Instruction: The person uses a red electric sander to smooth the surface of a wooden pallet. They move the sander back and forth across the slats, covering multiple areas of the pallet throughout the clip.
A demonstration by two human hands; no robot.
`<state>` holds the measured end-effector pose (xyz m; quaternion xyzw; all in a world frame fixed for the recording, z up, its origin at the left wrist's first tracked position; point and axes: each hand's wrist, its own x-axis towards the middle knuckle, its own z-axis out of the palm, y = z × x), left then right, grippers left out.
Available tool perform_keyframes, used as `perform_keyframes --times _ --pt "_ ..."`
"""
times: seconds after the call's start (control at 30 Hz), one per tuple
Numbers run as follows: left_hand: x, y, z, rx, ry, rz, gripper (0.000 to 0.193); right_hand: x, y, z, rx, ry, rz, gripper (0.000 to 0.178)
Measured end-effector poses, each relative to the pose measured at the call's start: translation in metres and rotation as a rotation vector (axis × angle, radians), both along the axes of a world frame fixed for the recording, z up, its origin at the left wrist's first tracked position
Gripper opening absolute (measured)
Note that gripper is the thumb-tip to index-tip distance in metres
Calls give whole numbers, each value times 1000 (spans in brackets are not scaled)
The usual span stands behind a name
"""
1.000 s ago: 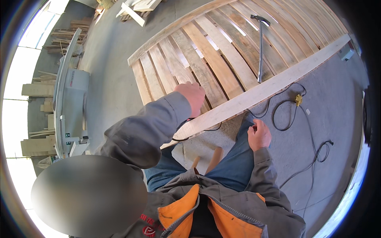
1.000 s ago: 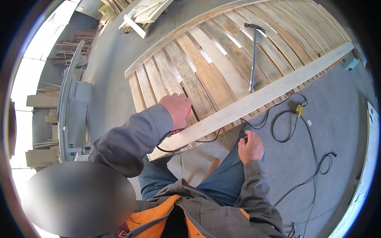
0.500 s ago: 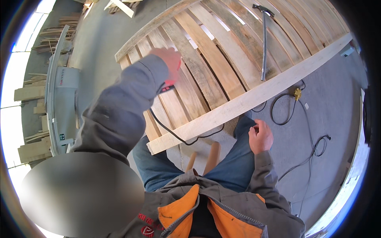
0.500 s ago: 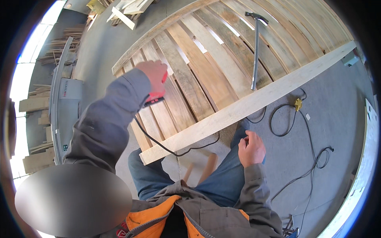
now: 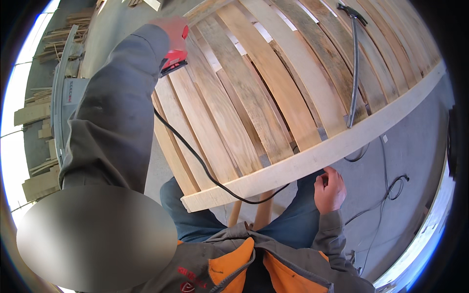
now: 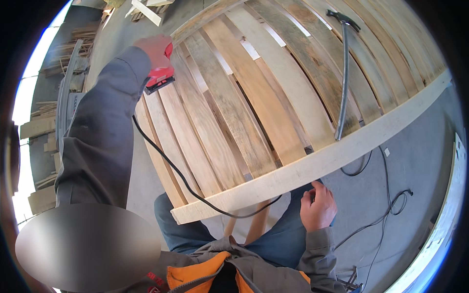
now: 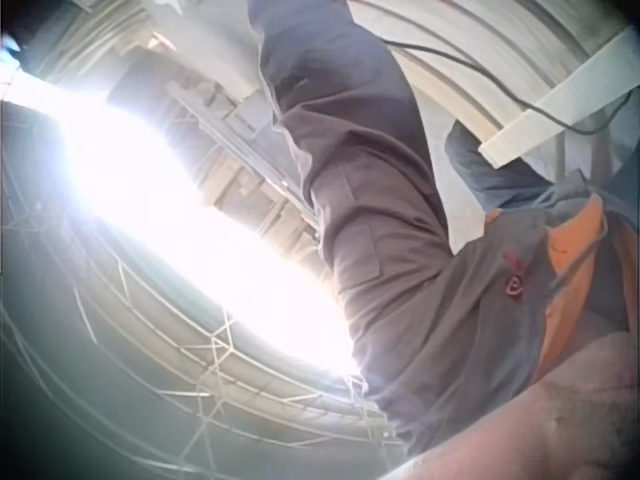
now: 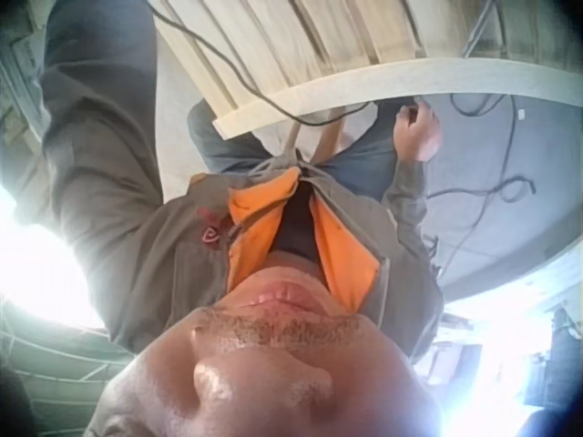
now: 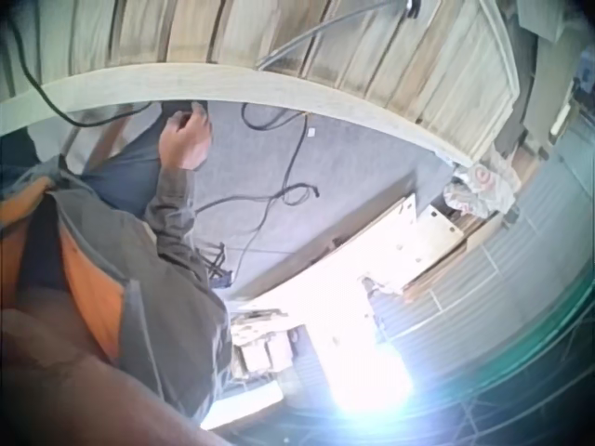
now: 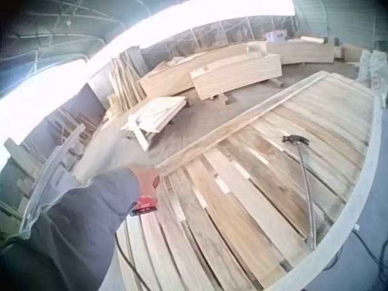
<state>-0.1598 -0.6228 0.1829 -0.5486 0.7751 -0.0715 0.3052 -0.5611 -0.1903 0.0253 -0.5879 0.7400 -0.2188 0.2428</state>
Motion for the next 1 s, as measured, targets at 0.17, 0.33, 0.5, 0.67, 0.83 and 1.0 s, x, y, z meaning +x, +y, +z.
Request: perform_keyframes --times 0.17,0.33,0.5,0.67,0.83,1.0 --pt "3 -21 2 36 22 36 53 2 -3 2 10 26 7 35" --pt "2 -18 1 30 22 20 52 1 -1 1 -1 11 -7 35" --pt "5 22 10 65 94 -9 52 -2 4 1 -24 11 -9 34" --pt "-18 84 22 89 130 -12 54 -7 12 -3 -65 39 -11 32" --pt "-30 155 25 61 225 -51 57 -9 20 -8 -61 42 -40 27" --pt "-50 227 22 71 312 -94 58 -10 27 -11 -52 74 -42 27"
